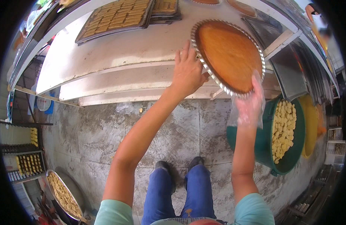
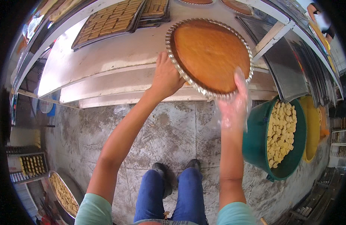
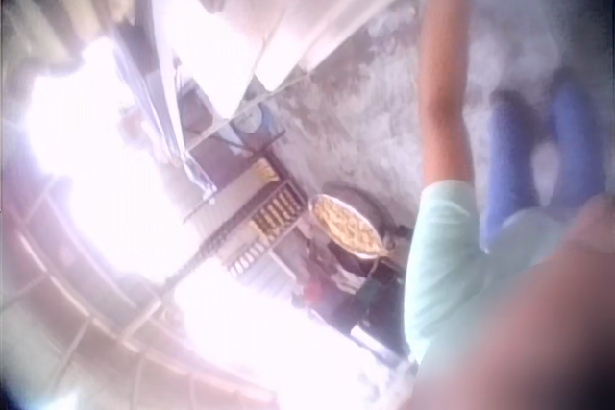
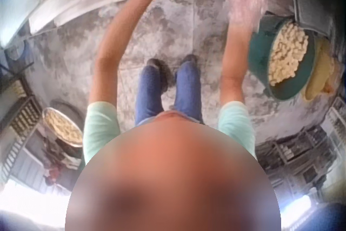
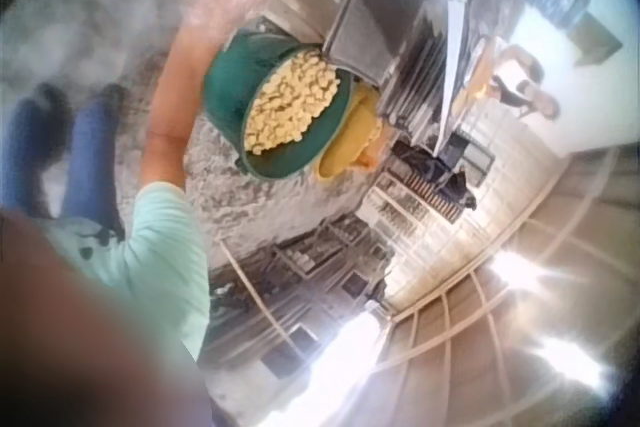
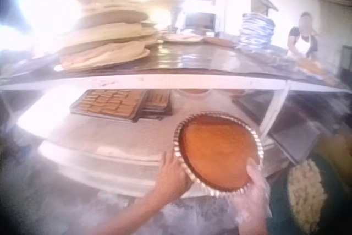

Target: The person assembles pies by scooping an orange filling into foil pie tins, placing them on a metal table, and arranging them on a shelf. The person also handles a large plastic bin of yellow rectangular pieces and moves it to the table.

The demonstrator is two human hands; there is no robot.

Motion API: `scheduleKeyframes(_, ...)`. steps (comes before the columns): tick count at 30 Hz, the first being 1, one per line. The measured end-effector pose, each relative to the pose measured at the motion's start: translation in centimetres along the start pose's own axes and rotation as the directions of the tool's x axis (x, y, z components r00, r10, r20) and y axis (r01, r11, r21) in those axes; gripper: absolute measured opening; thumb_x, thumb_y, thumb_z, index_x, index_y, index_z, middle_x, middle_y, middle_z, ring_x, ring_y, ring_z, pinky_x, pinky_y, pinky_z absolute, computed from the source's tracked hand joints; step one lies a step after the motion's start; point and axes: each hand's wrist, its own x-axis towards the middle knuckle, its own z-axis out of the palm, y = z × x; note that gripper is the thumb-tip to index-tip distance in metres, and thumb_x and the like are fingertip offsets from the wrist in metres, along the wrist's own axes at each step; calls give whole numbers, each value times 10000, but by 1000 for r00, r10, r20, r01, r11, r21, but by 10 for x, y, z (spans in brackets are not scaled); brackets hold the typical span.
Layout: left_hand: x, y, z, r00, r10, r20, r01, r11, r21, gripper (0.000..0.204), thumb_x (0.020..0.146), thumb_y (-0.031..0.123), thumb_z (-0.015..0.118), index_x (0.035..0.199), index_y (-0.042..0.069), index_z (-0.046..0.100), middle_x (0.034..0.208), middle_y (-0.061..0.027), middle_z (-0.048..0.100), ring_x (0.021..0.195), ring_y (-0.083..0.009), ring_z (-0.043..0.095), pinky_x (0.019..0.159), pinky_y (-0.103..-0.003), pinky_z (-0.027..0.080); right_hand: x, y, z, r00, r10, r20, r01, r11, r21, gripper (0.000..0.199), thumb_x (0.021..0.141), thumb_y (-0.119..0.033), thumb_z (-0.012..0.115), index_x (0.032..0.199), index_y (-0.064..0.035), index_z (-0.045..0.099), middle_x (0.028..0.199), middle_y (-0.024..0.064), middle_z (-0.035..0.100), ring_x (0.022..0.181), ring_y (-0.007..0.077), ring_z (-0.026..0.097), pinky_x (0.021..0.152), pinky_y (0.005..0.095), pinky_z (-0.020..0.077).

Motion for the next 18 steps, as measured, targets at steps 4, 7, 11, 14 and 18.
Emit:
scheduleKeyframes(4,32,4,34,986,-162,24,164,981,-100,719,611,141,728,1241,-51,441,1319,-246,307,1317,-412,162,1040,-491,233,-9,-14,-19,999,-27,-32,25,997,-68,391,882,-138,521,1243,-2,457,1271,130,486,1173,281,479,995,457,391)
scheduleKeyframes(7,50,-9,47,976,-218,23,218,976,3,700,674,102,689,1282,-57,380,1287,-275,368,1283,-397,263,1020,-473,286,17,-19,-14,997,-22,73,27,997,-66,420,865,-111,539,1257,2,443,1270,130,487,1175,267,480,991,445,400)
scheduleKeyframes(11,77,-36,44,780,-626,22,548,665,-507,591,747,50,636,1262,-86,380,1088,-272,528,984,-346,551,793,-418,491,103,-5,22,993,37,115,13,911,-411,499,823,-123,606,1287,-56,437,1292,123,471,1182,263,472,987,416,412)
scheduleKeyframes(14,82,-46,39,717,-630,297,627,398,-670,520,787,32,608,1241,-97,390,943,-230,584,761,-276,624,620,-331,553,165,8,50,990,119,-80,-131,976,-174,528,823,-152,614,1310,-88,422,1313,110,454,1195,283,457,967,413,428)
scheduleKeyframes(18,68,-51,26,716,-533,451,627,206,-752,466,819,25,585,1228,-100,400,858,-147,578,705,-203,609,571,-294,558,227,16,54,997,72,3,-67,948,-312,531,826,-158,610,1317,-92,419,1326,102,444,1206,286,442,971,416,421)
